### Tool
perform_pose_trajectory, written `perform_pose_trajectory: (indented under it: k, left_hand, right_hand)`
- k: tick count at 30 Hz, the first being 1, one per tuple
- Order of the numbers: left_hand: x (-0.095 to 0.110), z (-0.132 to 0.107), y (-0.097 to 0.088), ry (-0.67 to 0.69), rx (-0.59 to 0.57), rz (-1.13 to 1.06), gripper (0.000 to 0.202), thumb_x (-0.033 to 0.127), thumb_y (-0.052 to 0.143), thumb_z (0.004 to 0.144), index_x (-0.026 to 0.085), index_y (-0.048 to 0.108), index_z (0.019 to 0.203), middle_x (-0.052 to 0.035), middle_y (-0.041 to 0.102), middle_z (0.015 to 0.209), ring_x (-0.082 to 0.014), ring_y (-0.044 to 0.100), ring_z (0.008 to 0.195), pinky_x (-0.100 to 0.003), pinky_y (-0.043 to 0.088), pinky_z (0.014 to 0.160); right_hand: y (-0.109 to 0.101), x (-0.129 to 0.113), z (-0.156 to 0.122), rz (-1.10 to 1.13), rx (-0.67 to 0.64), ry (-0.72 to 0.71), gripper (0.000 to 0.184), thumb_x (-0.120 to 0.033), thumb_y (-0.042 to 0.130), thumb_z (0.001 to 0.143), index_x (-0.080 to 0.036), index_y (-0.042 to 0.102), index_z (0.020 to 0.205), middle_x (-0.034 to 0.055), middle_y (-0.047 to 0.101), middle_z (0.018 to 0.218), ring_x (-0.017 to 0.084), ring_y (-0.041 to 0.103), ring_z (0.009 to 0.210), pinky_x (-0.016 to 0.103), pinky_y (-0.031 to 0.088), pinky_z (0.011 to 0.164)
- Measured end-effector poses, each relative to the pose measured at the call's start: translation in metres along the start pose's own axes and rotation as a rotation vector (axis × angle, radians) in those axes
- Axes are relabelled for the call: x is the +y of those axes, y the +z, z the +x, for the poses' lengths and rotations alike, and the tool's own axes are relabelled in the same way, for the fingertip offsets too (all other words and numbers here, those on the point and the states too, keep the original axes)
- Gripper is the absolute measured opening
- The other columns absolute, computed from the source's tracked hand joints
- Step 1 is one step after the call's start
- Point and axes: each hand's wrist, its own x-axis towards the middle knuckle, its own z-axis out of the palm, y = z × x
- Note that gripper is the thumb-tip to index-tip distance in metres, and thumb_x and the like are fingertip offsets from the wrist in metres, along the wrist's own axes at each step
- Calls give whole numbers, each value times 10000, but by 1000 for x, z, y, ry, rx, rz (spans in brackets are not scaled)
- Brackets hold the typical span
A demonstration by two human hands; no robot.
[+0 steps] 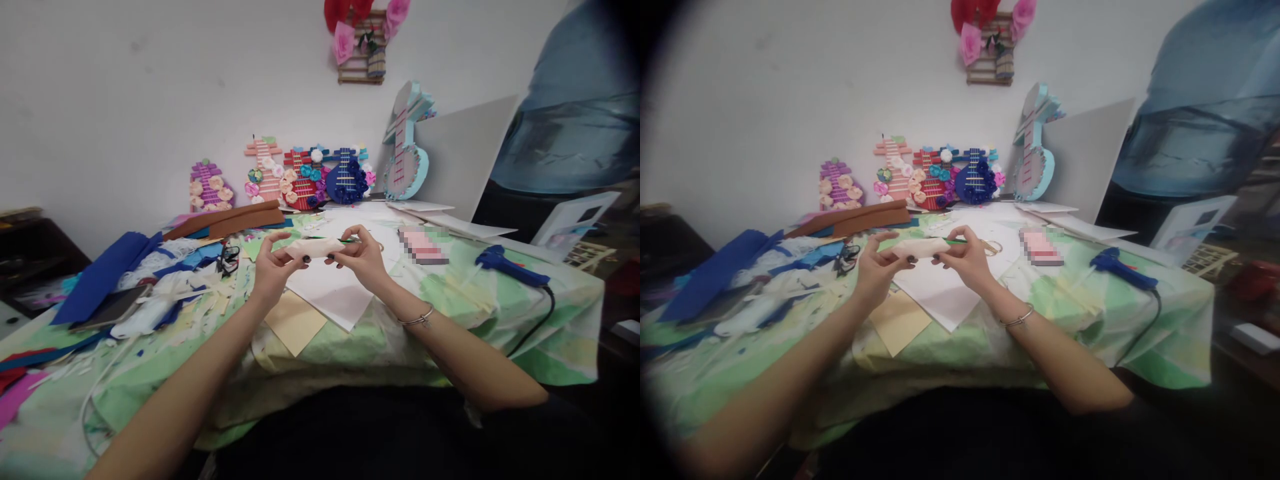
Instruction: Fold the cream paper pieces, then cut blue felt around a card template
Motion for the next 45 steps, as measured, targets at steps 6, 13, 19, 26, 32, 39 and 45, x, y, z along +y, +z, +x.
perform_pose_trajectory:
  k: [6,13,19,26,32,39,45]
  left_hand:
    - [0,0,1,-27,-6,-11,581,246,800,587,172,480,1066,0,705,695,-141,674,584,-250,567,595]
    - [-2,-2,4,-45,-55,-8,547,237,795,593,166,494,1044,-9,708,698,-144,670,584,-262,565,607]
    - [-1,-2,4,-69,-68,-15,539,244,808,578,169,521,1027,-24,717,752,-147,674,608,-266,577,608]
    - [-6,0,3,-102,-82,-31,532,279,823,574,167,533,1005,-27,722,737,-155,681,595,-284,589,607]
    - [-7,0,2,-133,-75,-41,536,275,831,560,165,535,993,-28,727,729,-151,678,585,-271,579,605]
    - [-4,-1,4,-172,-76,-37,536,245,827,554,148,543,998,-26,725,712,-156,679,595,-274,571,618]
    - [-3,-1,5,-195,-75,-29,539,241,823,550,144,542,1000,-18,720,683,-159,680,592,-278,570,630]
  right_hand:
    - [1,-1,0,16,-46,19,402,-265,725,692,-211,432,961,-19,697,637,170,704,638,201,487,506]
    - [7,-6,0,26,-50,101,469,-235,736,640,-199,458,1017,-29,678,631,158,691,584,217,518,510]
    - [6,-6,0,37,-35,107,439,-199,721,633,-198,477,998,-43,662,581,152,671,537,213,503,486]
    - [5,-4,1,17,-59,104,417,-167,700,632,-185,494,994,-41,654,542,128,630,493,190,457,456]
    - [4,-2,1,-18,-61,110,402,-172,692,636,-173,514,997,-38,648,536,120,602,474,191,443,453]
    - [4,-3,1,-27,-121,159,366,-192,709,636,-144,555,964,-16,652,539,119,605,477,186,441,450]
    - [4,-3,1,-52,-113,175,364,-170,705,628,-148,556,959,-16,650,538,125,607,480,193,445,450]
